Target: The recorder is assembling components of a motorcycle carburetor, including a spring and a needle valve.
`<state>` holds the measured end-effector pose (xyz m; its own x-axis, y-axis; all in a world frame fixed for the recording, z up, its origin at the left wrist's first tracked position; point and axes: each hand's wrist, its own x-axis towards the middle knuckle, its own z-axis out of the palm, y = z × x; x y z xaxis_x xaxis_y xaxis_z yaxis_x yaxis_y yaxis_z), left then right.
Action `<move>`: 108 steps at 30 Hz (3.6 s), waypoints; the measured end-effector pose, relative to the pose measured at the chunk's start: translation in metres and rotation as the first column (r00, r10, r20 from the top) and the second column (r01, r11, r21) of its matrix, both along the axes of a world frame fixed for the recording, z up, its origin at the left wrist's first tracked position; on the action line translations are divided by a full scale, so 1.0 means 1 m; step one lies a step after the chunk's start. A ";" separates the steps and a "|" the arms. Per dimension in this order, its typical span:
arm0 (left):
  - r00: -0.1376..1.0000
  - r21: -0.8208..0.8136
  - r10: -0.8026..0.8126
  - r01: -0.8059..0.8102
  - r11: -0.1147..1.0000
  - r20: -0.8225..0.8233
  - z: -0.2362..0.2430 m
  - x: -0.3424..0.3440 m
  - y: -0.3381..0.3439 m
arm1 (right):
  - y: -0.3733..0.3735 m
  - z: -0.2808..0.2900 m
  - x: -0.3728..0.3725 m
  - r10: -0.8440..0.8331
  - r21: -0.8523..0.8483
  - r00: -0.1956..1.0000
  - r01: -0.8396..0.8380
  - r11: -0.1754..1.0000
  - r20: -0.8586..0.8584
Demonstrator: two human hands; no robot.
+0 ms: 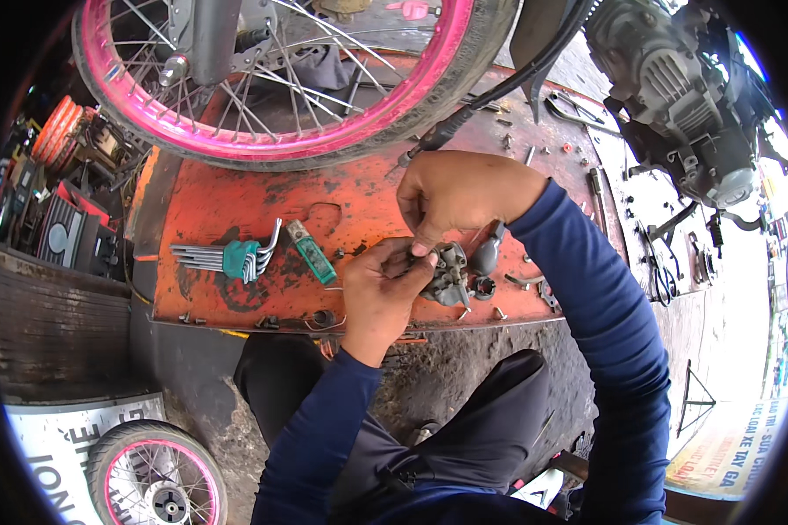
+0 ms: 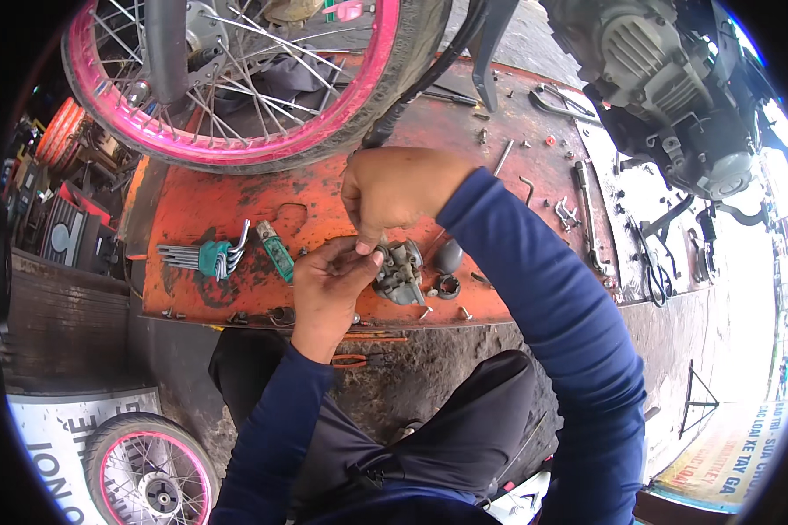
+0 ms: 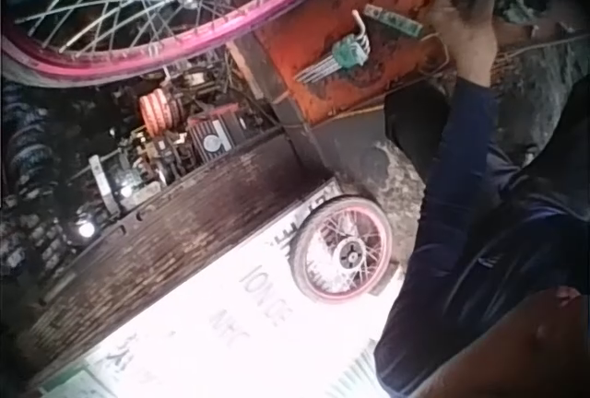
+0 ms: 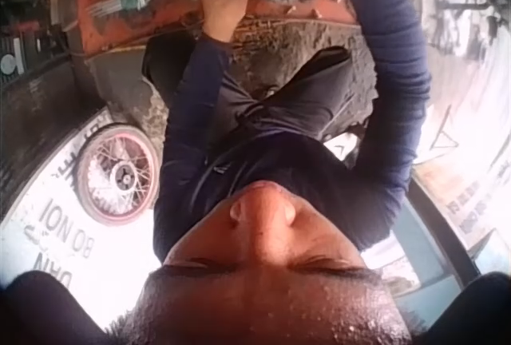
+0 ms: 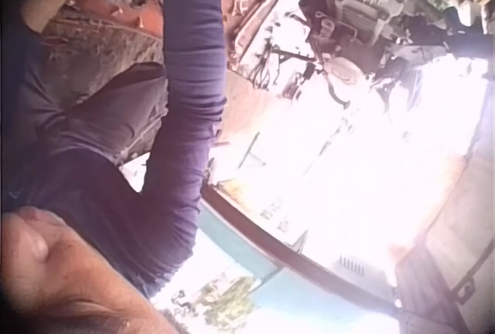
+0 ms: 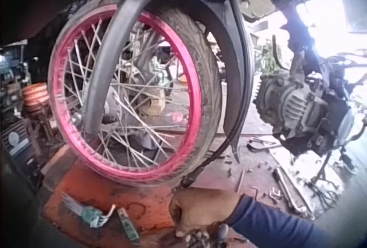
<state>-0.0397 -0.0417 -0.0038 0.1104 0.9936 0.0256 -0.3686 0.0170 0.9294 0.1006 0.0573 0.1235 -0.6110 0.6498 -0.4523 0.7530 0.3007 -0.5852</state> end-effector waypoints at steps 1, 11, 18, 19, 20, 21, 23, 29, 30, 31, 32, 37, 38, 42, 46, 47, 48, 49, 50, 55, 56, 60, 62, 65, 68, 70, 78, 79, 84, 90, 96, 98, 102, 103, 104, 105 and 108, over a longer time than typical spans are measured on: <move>1.000 -0.001 -0.004 0.004 1.000 -0.004 -0.001 -0.001 0.000 | -0.002 -0.001 -0.002 0.026 0.067 0.999 -0.028 0.997 0.032; 0.996 -0.059 -0.021 0.026 0.998 0.084 0.001 -0.015 0.006 | -0.034 -0.011 0.077 -0.052 0.686 0.983 -0.085 0.723 0.176; 0.998 -0.047 -0.010 0.014 0.999 0.069 -0.002 -0.018 0.010 | -0.055 -0.093 0.149 -0.153 0.791 0.888 -0.293 0.537 0.433; 0.998 -0.043 -0.006 0.009 0.999 0.069 -0.003 -0.019 0.011 | -0.053 -0.096 0.150 -0.171 0.758 0.899 -0.223 0.613 0.403; 0.997 -0.077 -0.016 0.022 0.997 0.078 -0.004 -0.019 0.011 | -0.050 -0.104 0.153 -0.169 0.760 0.900 -0.226 0.609 0.402; 0.996 -0.112 -0.026 0.035 0.993 0.088 -0.004 -0.019 0.011 | -0.049 -0.109 0.151 -0.169 0.797 0.922 -0.197 0.570 0.348; 0.997 -0.085 -0.018 0.024 0.996 0.077 -0.005 -0.021 0.012 | -0.045 -0.115 0.153 -0.180 0.798 0.938 -0.141 0.585 0.298; 0.998 -0.046 -0.021 0.023 0.999 0.053 -0.006 -0.024 0.011 | -0.049 -0.096 0.165 -0.252 0.851 0.938 -0.077 0.519 0.239; 0.998 -0.043 -0.024 0.027 0.999 0.066 -0.004 -0.023 0.011 | -0.054 -0.091 0.174 -0.255 0.851 0.936 -0.078 0.519 0.241; 0.998 -0.044 -0.024 0.027 0.999 0.067 -0.004 -0.023 0.010 | -0.062 -0.088 0.181 -0.244 0.902 0.967 0.040 0.430 0.074; 0.996 -0.064 -0.019 0.024 0.998 0.089 -0.003 -0.022 0.010 | -0.070 -0.086 0.184 -0.218 0.925 0.972 0.165 0.341 -0.093; 0.996 -0.076 -0.016 0.022 0.997 0.089 -0.003 -0.019 0.010 | -0.155 -0.076 0.121 -0.014 0.576 0.607 0.760 0.301 -0.794; 0.996 -0.078 -0.013 0.020 0.997 0.090 -0.002 -0.017 0.010 | -0.166 -0.067 0.101 0.107 0.455 0.447 0.817 0.354 -0.888; 1.000 -0.033 -0.010 0.011 0.999 0.018 -0.001 -0.017 0.008 | -0.181 -0.043 0.040 0.154 0.283 0.243 0.889 0.358 -0.958; 0.999 -0.028 -0.006 0.007 1.000 0.036 -0.003 -0.017 0.009 | -0.178 -0.042 0.026 0.138 0.365 0.340 0.810 0.459 -0.930; 0.999 -0.028 -0.007 0.008 1.000 0.040 -0.001 -0.017 0.009 | -0.177 -0.043 0.025 0.147 0.365 0.337 0.799 0.478 -0.930; 0.999 -0.036 -0.009 0.010 0.999 0.031 0.002 -0.017 0.008 | -0.176 -0.044 0.025 0.155 0.360 0.328 0.786 0.502 -0.932; 1.000 -0.045 -0.011 0.012 0.999 0.023 0.004 -0.017 0.007 | -0.176 -0.044 0.024 0.155 0.359 0.327 0.785 0.505 -0.932; 1.000 -0.046 -0.008 0.009 0.999 0.023 0.003 -0.017 0.008 | -0.176 -0.042 0.024 0.159 0.365 0.332 0.776 0.515 -0.930; 0.998 -0.059 -0.031 0.034 0.998 0.050 0.000 -0.020 0.008 | -0.175 -0.043 0.018 0.161 0.373 0.342 0.755 0.539 -0.926; 0.998 -0.060 -0.029 0.032 0.998 0.051 0.000 -0.020 0.007 | -0.175 -0.043 0.018 0.156 0.381 0.356 0.749 0.542 -0.922; 1.000 -0.054 -0.025 0.026 0.998 0.018 0.001 -0.019 0.009 | -0.176 -0.044 0.018 0.151 0.400 0.382 0.741 0.540 -0.912; 1.000 -0.047 -0.023 0.023 0.999 0.005 0.001 -0.017 0.009 | -0.175 -0.045 0.017 0.153 0.375 0.351 0.751 0.543 -0.924; 1.000 -0.013 0.007 -0.008 1.000 -0.005 0.001 -0.017 0.009 | -0.177 -0.046 0.008 0.152 0.319 0.284 0.769 0.554 -0.947; 1.000 -0.035 0.006 -0.006 0.999 0.007 -0.001 -0.016 0.010 | -0.188 -0.036 0.003 0.067 0.330 0.348 0.786 0.523 -0.935; 0.999 -0.048 0.001 0.001 0.999 0.039 0.000 -0.015 0.009 | -0.191 -0.033 0.002 -0.014 0.369 0.431 0.788 0.493 -0.902; 1.000 -0.045 0.014 -0.013 0.999 0.009 0.000 -0.014 0.009 | -0.187 -0.026 0.005 -0.065 0.388 0.470 0.791 0.474 -0.880; 1.000 -0.044 0.009 -0.009 0.999 -0.003 0.000 -0.014 0.009 | -0.184 -0.024 0.002 -0.045 0.428 0.494 0.793 0.435 -0.869; 1.000 -0.030 0.010 -0.010 1.000 -0.018 -0.003 -0.014 0.011 | -0.180 -0.016 -0.008 -0.155 0.192 0.312 0.833 0.518 -0.937; 0.999 -0.038 0.006 -0.008 0.999 -0.044 -0.003 -0.012 0.011 | -0.179 -0.017 -0.003 -0.081 0.325 0.417 0.803 0.500 -0.905; 1.000 -0.050 0.001 -0.002 0.999 -0.021 -0.001 -0.013 0.011 | -0.172 -0.021 -0.006 -0.141 0.075 0.194 0.803 0.592 -0.971; 0.999 -0.063 -0.002 0.000 0.998 -0.039 0.001 -0.013 0.010 | -0.177 -0.033 0.007 -0.148 0.216 0.338 0.823 0.526 -0.929; 1.000 -0.057 -0.010 0.009 0.998 -0.015 -0.002 -0.012 0.011 | -0.178 -0.026 0.002 -0.178 0.280 0.384 0.859 0.430 -0.906; 1.000 -0.057 -0.013 0.013 0.998 -0.013 -0.003 -0.012 0.011 | -0.179 -0.019 -0.008 -0.231 0.104 0.239 0.873 0.476 -0.943; 1.000 -0.056 -0.014 0.013 0.998 -0.012 -0.003 -0.012 0.011 | -0.179 -0.017 -0.009 -0.231 0.105 0.239 0.874 0.475 -0.943; 1.000 -0.047 -0.009 0.009 0.999 -0.018 -0.004 -0.012 0.011 | -0.179 -0.017 -0.010 -0.224 0.050 0.190 0.858 0.512 -0.956; 0.999 -0.040 -0.004 0.003 0.999 -0.032 -0.003 -0.013 0.011 | -0.176 -0.023 0.001 -0.135 0.266 0.399 0.791 0.551 -0.907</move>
